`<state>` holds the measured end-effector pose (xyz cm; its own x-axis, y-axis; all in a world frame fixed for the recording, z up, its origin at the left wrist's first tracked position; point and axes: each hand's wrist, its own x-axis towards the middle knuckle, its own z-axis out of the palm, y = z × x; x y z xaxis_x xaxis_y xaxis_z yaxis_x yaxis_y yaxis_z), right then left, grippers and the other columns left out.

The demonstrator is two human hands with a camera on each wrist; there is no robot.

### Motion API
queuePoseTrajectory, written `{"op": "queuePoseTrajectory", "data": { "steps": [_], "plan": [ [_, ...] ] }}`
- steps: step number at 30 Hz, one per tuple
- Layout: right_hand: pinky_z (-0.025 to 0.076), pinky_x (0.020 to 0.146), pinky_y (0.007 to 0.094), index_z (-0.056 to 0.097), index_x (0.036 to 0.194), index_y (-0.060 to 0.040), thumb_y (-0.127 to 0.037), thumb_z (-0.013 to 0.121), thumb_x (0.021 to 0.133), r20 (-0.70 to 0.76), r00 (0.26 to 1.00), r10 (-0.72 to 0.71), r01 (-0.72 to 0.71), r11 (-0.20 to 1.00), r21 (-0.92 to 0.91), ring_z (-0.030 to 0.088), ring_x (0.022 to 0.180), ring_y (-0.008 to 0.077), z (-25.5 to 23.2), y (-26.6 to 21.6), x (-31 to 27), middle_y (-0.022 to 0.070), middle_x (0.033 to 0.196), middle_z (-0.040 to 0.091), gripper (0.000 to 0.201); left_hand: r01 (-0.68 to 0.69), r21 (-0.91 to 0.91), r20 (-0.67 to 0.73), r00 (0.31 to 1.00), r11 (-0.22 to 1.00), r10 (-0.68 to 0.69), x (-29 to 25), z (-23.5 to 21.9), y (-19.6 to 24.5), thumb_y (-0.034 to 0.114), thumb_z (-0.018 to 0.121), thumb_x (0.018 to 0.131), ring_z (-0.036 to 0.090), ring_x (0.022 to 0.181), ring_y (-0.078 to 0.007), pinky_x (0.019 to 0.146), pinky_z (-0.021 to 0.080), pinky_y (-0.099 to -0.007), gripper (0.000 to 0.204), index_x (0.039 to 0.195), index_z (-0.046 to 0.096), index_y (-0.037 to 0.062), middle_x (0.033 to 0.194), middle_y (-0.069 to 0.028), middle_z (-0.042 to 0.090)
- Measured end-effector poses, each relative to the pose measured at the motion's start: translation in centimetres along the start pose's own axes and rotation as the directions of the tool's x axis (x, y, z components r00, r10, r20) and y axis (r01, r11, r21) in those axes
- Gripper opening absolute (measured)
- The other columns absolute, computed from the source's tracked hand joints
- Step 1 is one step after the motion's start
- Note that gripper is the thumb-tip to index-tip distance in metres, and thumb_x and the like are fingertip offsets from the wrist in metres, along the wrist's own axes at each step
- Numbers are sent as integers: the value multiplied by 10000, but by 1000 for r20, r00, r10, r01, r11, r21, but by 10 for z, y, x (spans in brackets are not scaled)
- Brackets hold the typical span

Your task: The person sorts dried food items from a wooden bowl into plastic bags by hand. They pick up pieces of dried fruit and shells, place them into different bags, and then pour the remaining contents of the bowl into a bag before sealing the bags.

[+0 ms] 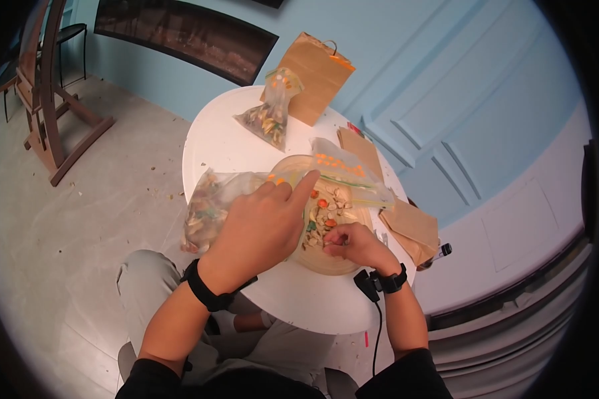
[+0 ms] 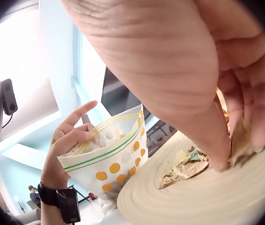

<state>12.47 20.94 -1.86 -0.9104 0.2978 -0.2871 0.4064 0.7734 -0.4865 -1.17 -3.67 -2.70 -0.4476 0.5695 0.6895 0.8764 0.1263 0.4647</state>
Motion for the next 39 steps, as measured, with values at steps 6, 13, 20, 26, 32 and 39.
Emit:
{"op": "queuePoseTrajectory", "data": {
  "steps": [6,13,20,26,32,39],
  "plan": [
    [497,678,260,697,1070,41,-61,780,861,-15,1000,19,-17,993,117,617,740,105,4,6,1,25,832,669,248,1,12,17,1000,1000,-2,0,1,1,68,616,830,652,762,-317,620,537,-449,631,1448,488,63,821,-117,651],
    [546,727,228,654,1211,9,-91,731,943,-49,997,65,-30,849,528,648,817,67,-1,7,-1,16,927,701,296,-16,28,38,999,999,15,-2,10,1,73,633,825,661,778,-305,622,539,-441,634,1442,491,61,841,-118,659],
    [558,867,251,576,1345,2,-62,664,985,-41,997,-61,65,485,872,654,982,89,-2,-17,3,44,1170,671,376,-27,48,51,998,998,24,-2,20,5,80,652,814,670,813,-306,616,542,-423,640,1436,500,61,845,-114,654],
    [543,928,289,511,1420,20,-30,609,1003,18,976,-215,124,631,766,659,1079,134,16,-66,7,85,1342,622,431,-25,22,37,999,999,24,0,22,6,90,664,813,667,829,-312,618,544,-427,658,1447,492,65,858,-115,654],
    [534,929,276,584,1356,26,-77,610,1008,-210,970,-122,230,734,639,667,1043,133,16,-54,12,84,1239,680,364,-10,22,11,1000,1000,10,0,10,1,74,650,810,657,824,-316,623,544,-431,679,1465,471,65,847,-116,647],
    [534,784,278,688,1208,16,-136,735,923,-201,968,-149,151,989,-6,662,880,145,16,-12,30,89,1027,710,326,-14,-5,0,1000,1000,14,0,8,2,60,633,810,649,791,-315,625,540,-432,672,1462,470,62,837,-116,640]
  ]
}}
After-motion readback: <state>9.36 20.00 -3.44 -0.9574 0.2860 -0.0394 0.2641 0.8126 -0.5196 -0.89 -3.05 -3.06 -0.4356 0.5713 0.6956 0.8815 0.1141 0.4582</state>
